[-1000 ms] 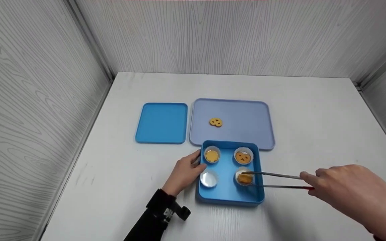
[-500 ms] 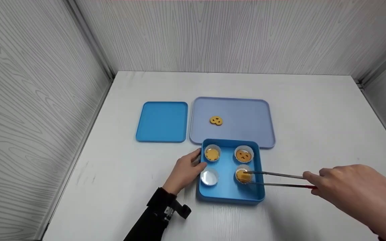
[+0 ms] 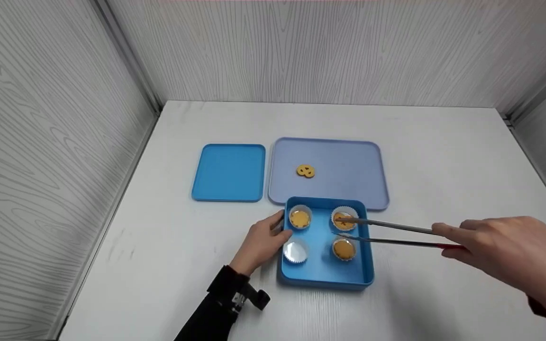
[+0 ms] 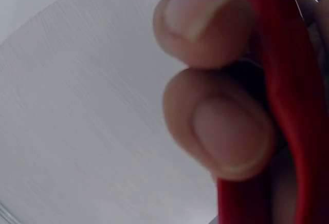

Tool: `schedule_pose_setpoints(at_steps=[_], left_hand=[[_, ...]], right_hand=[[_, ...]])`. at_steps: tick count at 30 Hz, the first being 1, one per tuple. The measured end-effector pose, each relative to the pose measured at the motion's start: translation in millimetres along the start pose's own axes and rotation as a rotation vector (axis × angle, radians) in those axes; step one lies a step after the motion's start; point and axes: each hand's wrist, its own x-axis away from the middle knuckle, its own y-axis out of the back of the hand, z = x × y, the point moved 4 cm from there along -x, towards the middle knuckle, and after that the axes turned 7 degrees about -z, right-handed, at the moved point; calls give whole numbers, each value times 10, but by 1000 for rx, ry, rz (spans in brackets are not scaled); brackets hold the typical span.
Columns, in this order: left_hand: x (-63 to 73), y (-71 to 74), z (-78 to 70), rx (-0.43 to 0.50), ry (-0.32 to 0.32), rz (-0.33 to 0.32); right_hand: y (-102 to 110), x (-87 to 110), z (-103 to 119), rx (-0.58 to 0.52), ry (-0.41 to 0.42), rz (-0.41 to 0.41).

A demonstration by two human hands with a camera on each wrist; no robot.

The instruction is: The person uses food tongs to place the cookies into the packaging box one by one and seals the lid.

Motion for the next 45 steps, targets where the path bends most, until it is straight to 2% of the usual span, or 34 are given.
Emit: schedule_pose_setpoints(at_steps=[7,11,17,24,33,40,45], left_hand=[[-2,0,4,1,-6,-4],[8,6,-3,-3,-6,-5],[23,13,-15,6,-42,-8],[19,16,-18,-7,-23,-15],[5,14,-15,-17,-11,-20],[11,10,-20,-21,2,-22],[12,9,-15,-8,-14,-15]], right_hand=[[-73,-44,-162,-45,42,-200],[-138,-69,-270,-59,24,-232],[-281,-90,-437,-115,-44,-255],[-483,-170,-543,-155,-120,-207],[-763,-306,-573,-223,-148,-188],[-988,-411,-604,-288,-219,-97],[-1102,-492,-614,-308,-247,-50]])
